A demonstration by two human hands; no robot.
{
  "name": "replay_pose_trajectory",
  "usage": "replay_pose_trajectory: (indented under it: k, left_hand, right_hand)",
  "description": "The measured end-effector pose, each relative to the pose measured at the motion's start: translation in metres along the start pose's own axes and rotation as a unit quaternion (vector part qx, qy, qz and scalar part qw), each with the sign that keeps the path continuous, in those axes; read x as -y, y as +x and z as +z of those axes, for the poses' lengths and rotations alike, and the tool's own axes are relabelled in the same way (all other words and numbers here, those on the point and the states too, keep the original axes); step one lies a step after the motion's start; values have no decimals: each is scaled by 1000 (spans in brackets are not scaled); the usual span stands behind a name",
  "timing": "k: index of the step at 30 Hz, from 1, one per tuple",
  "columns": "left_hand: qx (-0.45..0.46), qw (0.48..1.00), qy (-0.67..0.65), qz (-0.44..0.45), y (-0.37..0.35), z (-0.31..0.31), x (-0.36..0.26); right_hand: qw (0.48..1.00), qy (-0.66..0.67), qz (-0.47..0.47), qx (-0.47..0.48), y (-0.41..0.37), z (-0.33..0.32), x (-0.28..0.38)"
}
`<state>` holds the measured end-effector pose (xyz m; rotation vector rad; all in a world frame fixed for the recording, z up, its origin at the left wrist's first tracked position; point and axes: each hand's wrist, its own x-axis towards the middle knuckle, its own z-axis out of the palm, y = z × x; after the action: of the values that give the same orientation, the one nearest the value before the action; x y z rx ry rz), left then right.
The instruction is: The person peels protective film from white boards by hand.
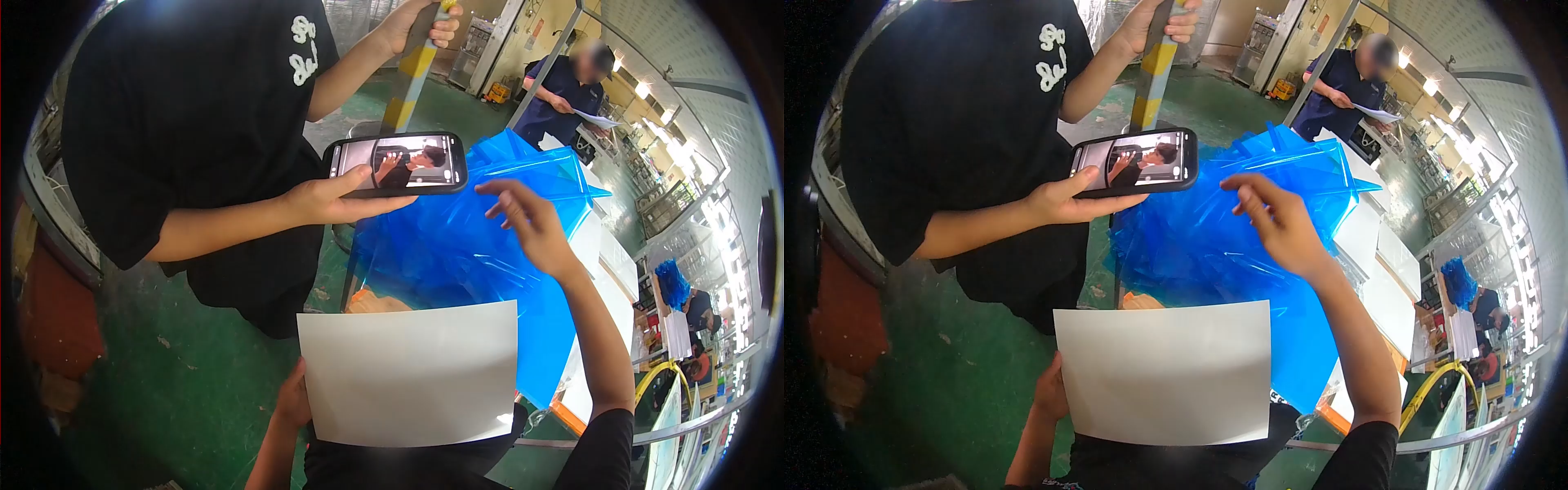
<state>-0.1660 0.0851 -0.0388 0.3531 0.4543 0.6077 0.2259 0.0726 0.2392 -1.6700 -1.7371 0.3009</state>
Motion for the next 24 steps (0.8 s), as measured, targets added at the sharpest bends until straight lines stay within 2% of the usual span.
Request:
replay_pose_trajectory:
  k: [1, 4, 10, 19, 24]
  left_hand:
    - [1, 1000, -3, -1, 2, -4, 1]
    - [1, 1000, 3, -7, 4, 3, -2]
    - [3, 1000, 16, 10, 6, -2, 1]
    - [-4, 1000, -7, 4, -1, -6, -3]
    - [-6, 1000, 2, 10, 0, -9, -4]
  right_hand:
    - [993, 106, 49, -19, 7, -2, 11]
    - [956, 268, 118, -32, 23, 4, 60]
    - [839, 497, 170, 145, 57, 14, 83]
    - [883, 416, 199, 83, 58, 29, 88]
    - [883, 411, 214, 80, 55, 36, 79]
